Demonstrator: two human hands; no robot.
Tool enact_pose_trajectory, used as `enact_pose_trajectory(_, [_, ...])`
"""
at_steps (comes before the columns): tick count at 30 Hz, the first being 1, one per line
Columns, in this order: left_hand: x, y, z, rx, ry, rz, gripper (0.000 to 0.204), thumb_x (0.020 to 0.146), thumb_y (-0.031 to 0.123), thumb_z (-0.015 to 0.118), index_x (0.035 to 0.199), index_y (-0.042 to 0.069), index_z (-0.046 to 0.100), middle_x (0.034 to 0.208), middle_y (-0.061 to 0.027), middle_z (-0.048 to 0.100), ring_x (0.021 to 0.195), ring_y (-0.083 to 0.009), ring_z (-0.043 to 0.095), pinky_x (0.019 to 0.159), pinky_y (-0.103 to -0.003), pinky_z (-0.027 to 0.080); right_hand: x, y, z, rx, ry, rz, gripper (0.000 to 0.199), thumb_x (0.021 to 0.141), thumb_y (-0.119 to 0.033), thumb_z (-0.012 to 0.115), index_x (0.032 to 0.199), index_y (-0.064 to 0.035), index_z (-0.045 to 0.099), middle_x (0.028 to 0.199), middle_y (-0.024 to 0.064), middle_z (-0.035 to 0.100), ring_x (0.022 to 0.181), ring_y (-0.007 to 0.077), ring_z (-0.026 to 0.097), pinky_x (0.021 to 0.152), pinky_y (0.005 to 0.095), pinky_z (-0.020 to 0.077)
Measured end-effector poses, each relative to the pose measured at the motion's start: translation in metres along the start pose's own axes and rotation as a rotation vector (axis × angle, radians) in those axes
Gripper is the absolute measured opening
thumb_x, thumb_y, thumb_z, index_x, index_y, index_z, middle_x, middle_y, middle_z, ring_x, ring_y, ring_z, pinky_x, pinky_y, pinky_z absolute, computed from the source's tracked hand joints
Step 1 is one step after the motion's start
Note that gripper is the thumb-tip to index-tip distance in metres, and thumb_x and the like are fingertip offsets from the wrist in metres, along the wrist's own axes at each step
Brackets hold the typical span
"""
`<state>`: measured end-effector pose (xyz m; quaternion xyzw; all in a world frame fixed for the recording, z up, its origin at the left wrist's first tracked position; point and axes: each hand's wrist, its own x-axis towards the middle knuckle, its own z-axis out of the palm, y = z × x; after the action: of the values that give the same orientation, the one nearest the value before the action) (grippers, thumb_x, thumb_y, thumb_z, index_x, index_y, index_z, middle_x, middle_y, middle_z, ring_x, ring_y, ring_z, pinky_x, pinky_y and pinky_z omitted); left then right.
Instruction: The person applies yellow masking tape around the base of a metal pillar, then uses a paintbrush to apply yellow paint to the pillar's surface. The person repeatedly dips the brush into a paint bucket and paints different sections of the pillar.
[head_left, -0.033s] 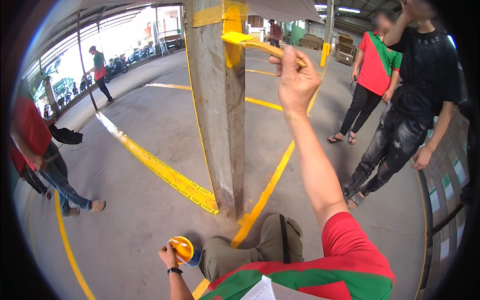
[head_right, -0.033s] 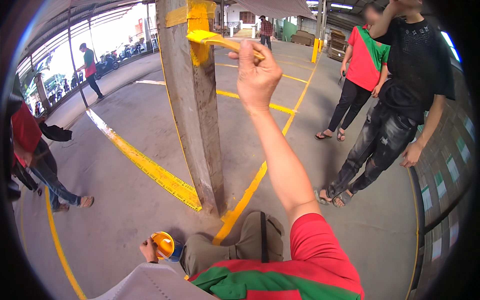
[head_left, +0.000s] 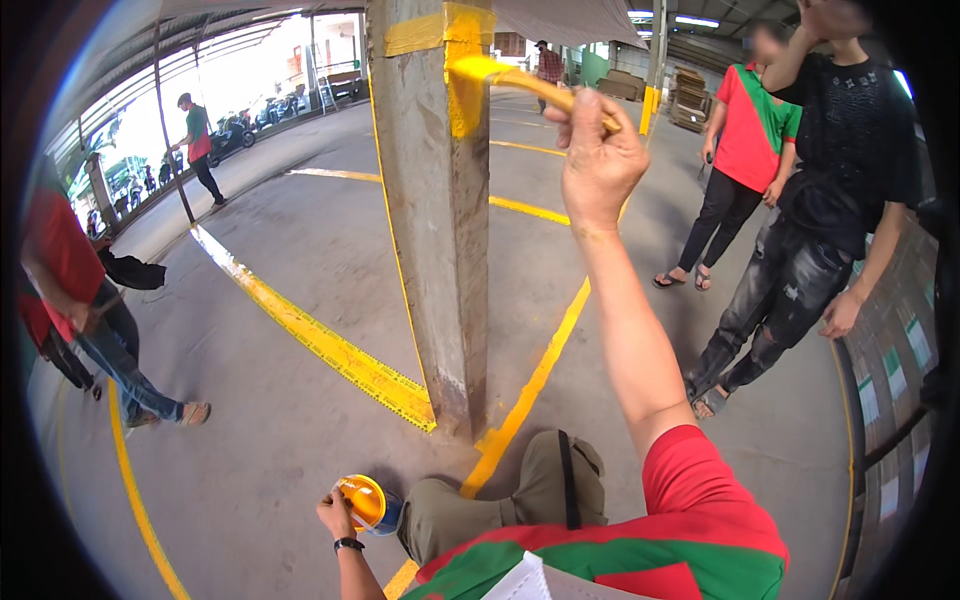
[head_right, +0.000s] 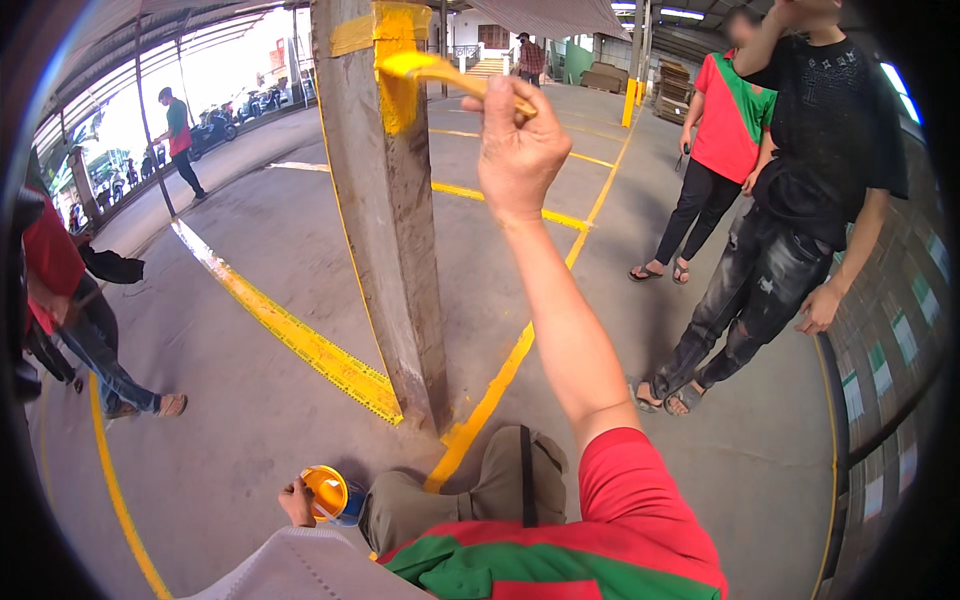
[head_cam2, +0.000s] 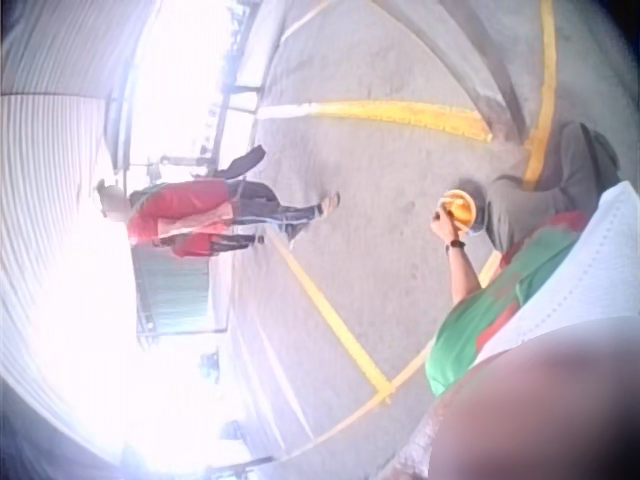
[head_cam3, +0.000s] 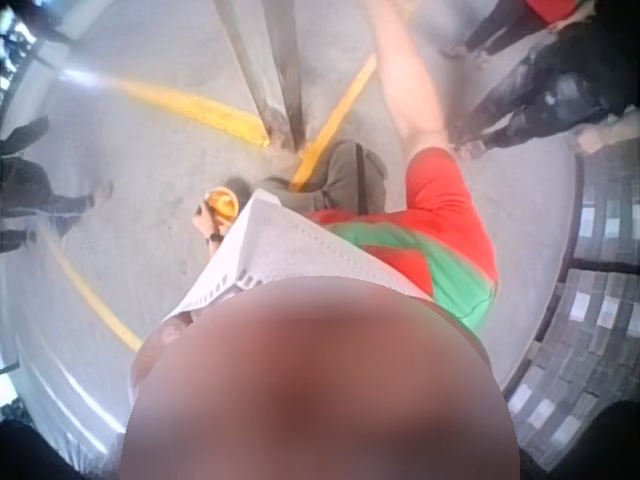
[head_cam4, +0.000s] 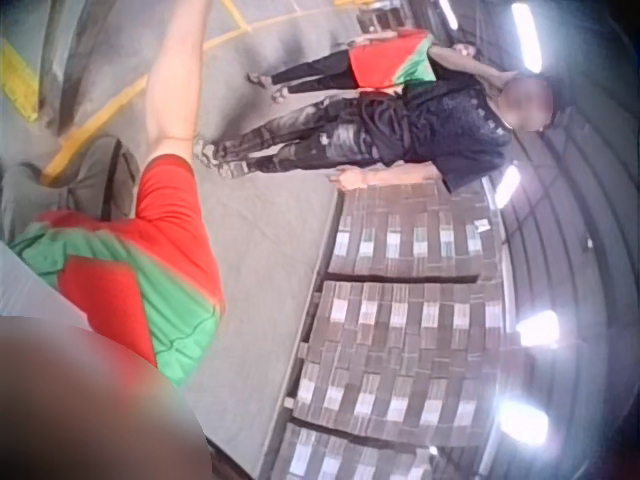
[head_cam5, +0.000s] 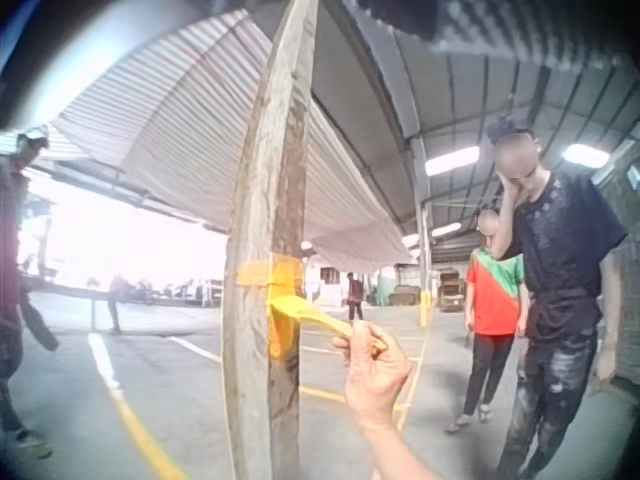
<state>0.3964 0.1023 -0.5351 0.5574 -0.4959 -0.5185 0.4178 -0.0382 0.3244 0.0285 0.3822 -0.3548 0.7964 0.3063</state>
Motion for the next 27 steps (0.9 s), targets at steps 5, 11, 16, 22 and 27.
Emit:
enact_pose_trajectory(5, [0.001, -0.001, -0.002, 0.034, 0.019, 0.059, 0.033, 0.098, 0.021, 0.069, 0.087, -0.01, 0.069, 0.071, -0.0109, 0.068, 0.06, -0.0154, 0.063, 0.056, -0.029, 0.051, 0.018, 0.014, 0.004, -0.03, -0.008, -0.183, 0.029, 0.103, -0.024, 0.067, 0.107, 0.0039, 0.07, 0.081, 0.0084, 0.076, 0.07, 0.0086, 0.069, 0.055, 0.0203, 0.046])
enact_pose_trajectory(11, [0.008, -0.003, -0.013, -0.016, 0.025, 0.113, 0.032, 0.098, 0.02, 0.068, 0.083, -0.008, 0.068, 0.07, -0.0098, 0.067, 0.058, -0.0143, 0.062, 0.056, -0.028, 0.05, -0.028, 0.016, -0.029, -0.155, 0.029, 0.059, 0.03, 0.105, -0.026, 0.064, 0.106, 0.0027, 0.071, 0.079, 0.0086, 0.076, 0.064, 0.0055, 0.065, 0.055, 0.0206, 0.0461])
enact_pose_trajectory(16, [0.006, 0.017, -0.02, -0.008, 0.054, 0.109, 0.032, 0.098, 0.019, 0.067, 0.077, -0.005, 0.066, 0.067, -0.0086, 0.065, 0.055, -0.0135, 0.059, 0.053, -0.028, 0.048, 0.023, 0.027, -0.012, 0.126, 0.007, -0.158, 0.031, 0.105, -0.026, 0.064, 0.107, 0.0039, 0.069, 0.079, 0.0075, 0.076, 0.057, 0.0036, 0.056, 0.051, 0.0208, 0.0435])
enact_pose_trajectory(22, [0.0, 0.043, -0.021, -0.078, 0.059, 0.146, 0.031, 0.097, 0.018, 0.067, 0.075, -0.004, 0.064, 0.066, -0.0084, 0.065, 0.055, -0.0138, 0.059, 0.052, -0.027, 0.047, -0.011, 0.041, -0.027, -0.042, 0.031, 0.099, 0.029, 0.105, -0.025, 0.064, 0.106, 0.0032, 0.069, 0.078, 0.0085, 0.076, 0.064, 0.0064, 0.066, 0.053, 0.0212, 0.0489])
enact_pose_trajectory(27, [-0.003, 0.069, -0.027, -0.054, 0.06, 0.156, 0.03, 0.099, 0.021, 0.065, 0.078, 0.0, 0.062, 0.064, -0.0039, 0.06, 0.052, -0.0113, 0.055, 0.049, -0.026, 0.042, 0.019, 0.042, -0.018, 0.168, 0.072, -0.115, 0.027, 0.105, -0.024, 0.064, 0.105, 0.0031, 0.069, 0.078, 0.0094, 0.075, 0.067, 0.0066, 0.067, 0.053, 0.0203, 0.0475])
